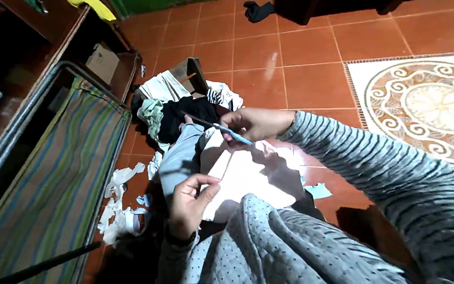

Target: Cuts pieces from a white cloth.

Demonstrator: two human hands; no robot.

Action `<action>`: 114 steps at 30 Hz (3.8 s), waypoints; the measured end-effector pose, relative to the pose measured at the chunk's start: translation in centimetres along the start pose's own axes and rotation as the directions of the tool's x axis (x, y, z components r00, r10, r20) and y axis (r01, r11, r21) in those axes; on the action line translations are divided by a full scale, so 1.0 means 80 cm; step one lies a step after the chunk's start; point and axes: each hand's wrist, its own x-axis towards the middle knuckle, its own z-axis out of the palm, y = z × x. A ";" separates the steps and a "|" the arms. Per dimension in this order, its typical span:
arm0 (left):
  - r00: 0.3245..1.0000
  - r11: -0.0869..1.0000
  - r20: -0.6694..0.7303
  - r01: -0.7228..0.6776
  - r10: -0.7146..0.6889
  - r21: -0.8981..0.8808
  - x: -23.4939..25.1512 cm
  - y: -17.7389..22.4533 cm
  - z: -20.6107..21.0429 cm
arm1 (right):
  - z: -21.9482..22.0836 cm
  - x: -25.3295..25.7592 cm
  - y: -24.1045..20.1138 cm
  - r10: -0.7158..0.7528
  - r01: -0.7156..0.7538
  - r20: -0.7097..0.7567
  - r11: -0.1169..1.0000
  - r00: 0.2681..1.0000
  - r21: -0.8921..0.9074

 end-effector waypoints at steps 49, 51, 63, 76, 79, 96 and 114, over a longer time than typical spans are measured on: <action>0.815 0.860 -0.303 0.409 -0.494 -0.304 -0.031 -0.066 -0.008 | 0.138 -0.106 0.069 0.085 -0.282 -0.360 0.791 0.929 -0.542; 0.863 0.894 -0.286 0.331 -0.417 -0.303 -0.033 -0.066 -0.009 | 0.143 -0.103 0.068 0.090 -0.282 -0.354 0.792 0.931 -0.541; 0.933 0.977 -0.302 0.161 -0.197 -0.140 -0.034 -0.056 0.002 | 0.146 -0.084 0.050 0.091 -0.265 -0.328 0.800 0.940 -0.538; 0.923 0.986 -0.359 0.089 -0.135 -0.141 -0.033 -0.070 0.008 | 0.148 -0.076 0.054 0.021 -0.203 -0.307 0.793 0.951 -0.575; 0.943 0.998 -0.329 0.059 -0.059 -0.011 -0.033 -0.068 0.008 | 0.150 -0.074 0.052 0.042 -0.222 -0.309 0.786 0.950 -0.577; 0.956 0.985 -0.286 0.112 -0.070 0.133 -0.032 -0.059 0.008 | 0.141 -0.062 0.054 0.079 -0.204 -0.221 0.751 0.972 -0.628; 0.902 0.979 -0.382 0.172 -0.202 -0.110 -0.015 -0.060 -0.043 | 0.100 -0.055 0.075 0.022 -0.195 -0.495 0.933 0.869 -0.301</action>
